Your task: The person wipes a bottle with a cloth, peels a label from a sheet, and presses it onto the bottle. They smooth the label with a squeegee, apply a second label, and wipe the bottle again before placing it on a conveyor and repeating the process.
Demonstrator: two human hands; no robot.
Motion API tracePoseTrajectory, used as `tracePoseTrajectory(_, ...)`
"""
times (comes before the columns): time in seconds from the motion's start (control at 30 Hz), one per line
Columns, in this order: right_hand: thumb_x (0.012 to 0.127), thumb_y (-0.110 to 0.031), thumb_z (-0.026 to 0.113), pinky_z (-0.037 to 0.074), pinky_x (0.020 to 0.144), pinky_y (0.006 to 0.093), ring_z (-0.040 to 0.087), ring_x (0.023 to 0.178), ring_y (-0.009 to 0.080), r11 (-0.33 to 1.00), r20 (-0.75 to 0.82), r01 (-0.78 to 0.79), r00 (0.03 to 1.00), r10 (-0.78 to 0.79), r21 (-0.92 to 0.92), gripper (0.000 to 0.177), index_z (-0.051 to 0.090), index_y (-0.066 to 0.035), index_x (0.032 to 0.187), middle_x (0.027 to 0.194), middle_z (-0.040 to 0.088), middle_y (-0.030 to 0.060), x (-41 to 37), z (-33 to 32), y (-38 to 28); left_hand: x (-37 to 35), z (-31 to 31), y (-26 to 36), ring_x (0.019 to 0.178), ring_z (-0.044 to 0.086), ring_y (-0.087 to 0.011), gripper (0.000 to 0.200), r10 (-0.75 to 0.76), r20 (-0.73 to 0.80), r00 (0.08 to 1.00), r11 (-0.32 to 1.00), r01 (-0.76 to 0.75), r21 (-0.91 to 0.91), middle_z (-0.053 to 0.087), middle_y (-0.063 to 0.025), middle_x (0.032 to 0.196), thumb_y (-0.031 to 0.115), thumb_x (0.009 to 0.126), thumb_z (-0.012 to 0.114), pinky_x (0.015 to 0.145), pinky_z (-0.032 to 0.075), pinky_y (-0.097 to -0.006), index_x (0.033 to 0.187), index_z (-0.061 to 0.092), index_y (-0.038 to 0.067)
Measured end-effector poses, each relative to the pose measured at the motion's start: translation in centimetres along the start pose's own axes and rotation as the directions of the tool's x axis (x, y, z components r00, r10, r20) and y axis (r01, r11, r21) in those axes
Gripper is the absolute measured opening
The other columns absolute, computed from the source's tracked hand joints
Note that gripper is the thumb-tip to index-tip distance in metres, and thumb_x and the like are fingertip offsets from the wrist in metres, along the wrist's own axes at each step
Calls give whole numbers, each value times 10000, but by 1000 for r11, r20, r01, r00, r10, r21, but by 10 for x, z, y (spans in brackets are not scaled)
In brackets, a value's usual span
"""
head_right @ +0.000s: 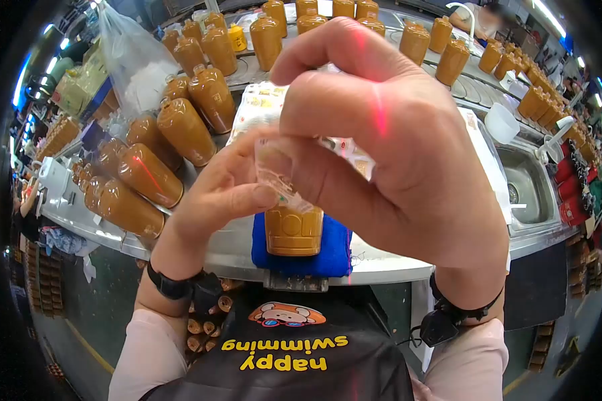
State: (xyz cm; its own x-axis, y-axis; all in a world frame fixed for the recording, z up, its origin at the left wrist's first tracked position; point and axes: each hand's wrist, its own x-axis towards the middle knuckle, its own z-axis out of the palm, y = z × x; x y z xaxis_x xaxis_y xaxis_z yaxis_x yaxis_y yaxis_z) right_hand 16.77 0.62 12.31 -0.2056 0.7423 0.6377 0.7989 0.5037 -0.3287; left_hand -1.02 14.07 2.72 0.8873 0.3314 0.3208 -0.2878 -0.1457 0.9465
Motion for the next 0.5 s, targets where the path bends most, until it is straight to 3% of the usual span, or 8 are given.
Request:
tracePoseTrajectory(0.1, 833, -125, 696, 422, 898, 356, 578, 1046, 282, 989, -45, -137, 989, 140, 56, 177, 577, -10, 770, 1144, 584, 212, -21, 6, 1, -7, -13, 14, 898, 541, -83, 220, -314, 228, 921, 936, 341, -88, 606, -12, 955, 151, 920, 644, 777, 452, -251, 1080, 574, 17)
tracePoseTrajectory(0.13, 840, -130, 693, 413, 925, 362, 573, 1068, 283, 971, -56, -219, 973, 225, 97, 175, 580, -15, 770, 1157, 584, 207, -34, 11, 3, -14, -9, 8, 750, 506, -34, 116, -213, 167, 963, 975, 221, -28, 547, 41, 810, 129, 933, 619, 644, 428, -213, 928, 567, 25)
tracePoseTrajectory(0.17, 847, -135, 690, 404, 953, 368, 568, 1091, 285, 950, -58, -283, 955, 292, 135, 174, 583, -20, 771, 1169, 584, 202, -48, 19, 8, -23, -8, 3, 748, 501, -37, 113, -251, 140, 958, 968, 252, 12, 546, 38, 812, 130, 935, 614, 644, 427, -217, 924, 570, 26)
tracePoseTrajectory(0.2, 812, -55, 713, 484, 785, 332, 608, 972, 284, 967, -84, -223, 968, 234, 127, 126, 596, -6, 806, 1069, 590, 175, -64, 30, 18, -32, -10, -2, 745, 495, -40, 111, -286, 112, 952, 958, 282, 52, 544, 36, 814, 131, 937, 608, 644, 427, -221, 921, 573, 27)
tracePoseTrajectory(0.3, 834, -91, 716, 440, 659, 249, 551, 842, 149, 847, -49, -437, 880, 472, 303, 143, 599, -12, 811, 1094, 577, 129, -108, 67, 26, -49, -12, -24, 708, 487, -43, 110, -345, -22, 938, 935, 345, 81, 542, 29, 800, 135, 939, 597, 624, 432, -236, 917, 583, 29)
tracePoseTrajectory(0.37, 833, -75, 703, 438, 649, 238, 546, 824, 133, 831, -30, -468, 866, 499, 299, 117, 606, -12, 814, 1096, 574, 122, -126, 84, 30, -55, -9, -31, 695, 486, -42, 113, -399, -135, 907, 908, 411, 77, 546, 23, 787, 138, 936, 603, 613, 433, -238, 916, 586, 28)
tracePoseTrajectory(0.47, 832, -66, 691, 440, 644, 242, 538, 819, 116, 773, -22, -509, 830, 557, 379, 103, 608, -9, 808, 1099, 571, 117, -137, 92, 30, -60, -2, -35, 678, 489, -37, 133, -464, -197, 864, 886, 451, -108, 565, 21, 762, 155, 929, 619, 597, 434, -239, 916, 590, 26)
tracePoseTrajectory(0.5, 835, -66, 685, 438, 649, 243, 534, 817, 114, 754, -9, -529, 816, 577, 389, 104, 606, -7, 804, 1102, 570, 117, -139, 93, 30, -62, -1, -38, 679, 489, -34, 141, -438, -202, 876, 897, 440, -37, 571, 21, 758, 162, 925, 626, 595, 431, -235, 914, 591, 26)
